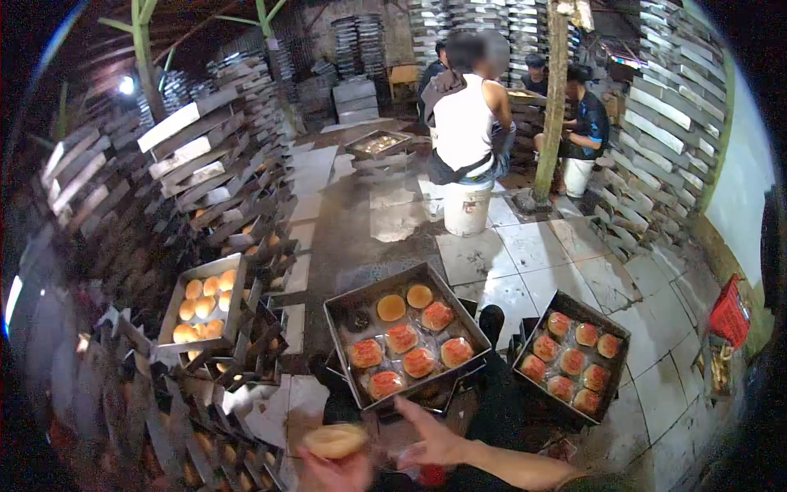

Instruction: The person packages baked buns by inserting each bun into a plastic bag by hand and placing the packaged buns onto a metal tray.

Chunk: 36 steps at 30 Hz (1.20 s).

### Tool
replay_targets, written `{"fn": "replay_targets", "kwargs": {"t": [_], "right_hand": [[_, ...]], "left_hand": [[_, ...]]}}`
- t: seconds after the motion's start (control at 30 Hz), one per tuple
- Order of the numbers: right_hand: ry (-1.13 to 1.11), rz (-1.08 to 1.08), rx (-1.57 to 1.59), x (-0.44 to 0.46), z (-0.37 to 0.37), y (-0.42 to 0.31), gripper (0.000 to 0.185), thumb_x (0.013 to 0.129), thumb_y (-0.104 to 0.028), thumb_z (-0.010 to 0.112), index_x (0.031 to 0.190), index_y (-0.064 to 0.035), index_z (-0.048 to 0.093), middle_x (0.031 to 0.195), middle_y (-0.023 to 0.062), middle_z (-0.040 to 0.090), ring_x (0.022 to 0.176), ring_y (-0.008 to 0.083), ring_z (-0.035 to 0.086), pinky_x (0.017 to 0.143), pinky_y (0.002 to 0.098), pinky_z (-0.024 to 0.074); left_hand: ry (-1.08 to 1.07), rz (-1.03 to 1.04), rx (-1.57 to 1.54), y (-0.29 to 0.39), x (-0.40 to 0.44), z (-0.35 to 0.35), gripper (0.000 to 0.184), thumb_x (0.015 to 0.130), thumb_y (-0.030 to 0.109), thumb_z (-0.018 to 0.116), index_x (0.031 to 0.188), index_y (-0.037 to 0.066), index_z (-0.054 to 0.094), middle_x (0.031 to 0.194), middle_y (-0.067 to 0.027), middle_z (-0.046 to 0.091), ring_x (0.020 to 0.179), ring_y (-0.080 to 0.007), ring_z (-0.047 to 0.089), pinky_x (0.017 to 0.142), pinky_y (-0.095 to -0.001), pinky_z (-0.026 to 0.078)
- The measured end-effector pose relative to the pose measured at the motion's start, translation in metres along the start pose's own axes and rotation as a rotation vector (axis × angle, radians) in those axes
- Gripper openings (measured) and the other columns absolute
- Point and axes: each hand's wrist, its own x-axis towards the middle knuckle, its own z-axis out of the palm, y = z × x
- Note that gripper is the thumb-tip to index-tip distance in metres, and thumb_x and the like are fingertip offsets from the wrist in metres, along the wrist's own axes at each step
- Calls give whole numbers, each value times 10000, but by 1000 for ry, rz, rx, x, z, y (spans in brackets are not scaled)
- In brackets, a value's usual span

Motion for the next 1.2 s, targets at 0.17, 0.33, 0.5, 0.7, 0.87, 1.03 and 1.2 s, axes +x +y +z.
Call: {"fn": "replay_targets", "kwargs": {"t": [0.17,0.33,0.5,0.7,0.87,1.03,1.2], "right_hand": [[-89,437,818,-7,50,28,536,808,-321,610,1257,-104,412,1197,63,487,1109,171,440,943,308,351],[-28,616,743,-54,88,-57,403,833,-194,541,1201,-50,462,1130,131,503,1091,208,440,922,352,343],[186,488,291,-73,129,-23,249,869,-203,529,1041,-26,561,935,131,574,879,225,546,773,360,420],[156,365,206,-26,100,-25,243,853,-229,523,963,-19,578,929,172,595,858,330,576,744,379,460],[37,459,294,-13,117,-8,230,844,-217,546,861,4,606,816,159,585,771,305,577,685,349,450],[106,284,74,45,135,30,285,865,-288,493,900,-14,565,730,179,558,737,366,562,674,407,445],[37,575,218,-27,114,2,304,868,-309,477,904,-18,555,723,185,568,720,370,566,674,411,445]], "left_hand": [[244,62,435,20,-49,-30,485,886,466,362,1112,71,530,1019,-156,568,898,-266,549,758,-396,493],[140,224,1677,55,-87,-73,290,868,232,488,1002,-9,577,934,-165,591,905,-266,537,796,-339,432],[128,229,1503,46,-84,-93,292,862,228,507,985,-30,568,930,-172,590,891,-240,532,766,-331,420],[237,279,1465,42,-88,-22,290,856,254,518,936,-16,584,925,-165,586,857,-254,535,758,-349,416],[256,370,1612,36,-65,-52,292,845,263,536,885,-23,583,898,-167,578,832,-276,537,752,-355,416],[109,448,1136,40,-18,-99,233,834,224,548,875,-5,551,852,-120,555,801,-229,515,714,-342,421],[387,549,916,37,-34,-157,117,797,99,563,864,18,510,811,-54,517,798,-139,487,688,-277,414]]}}
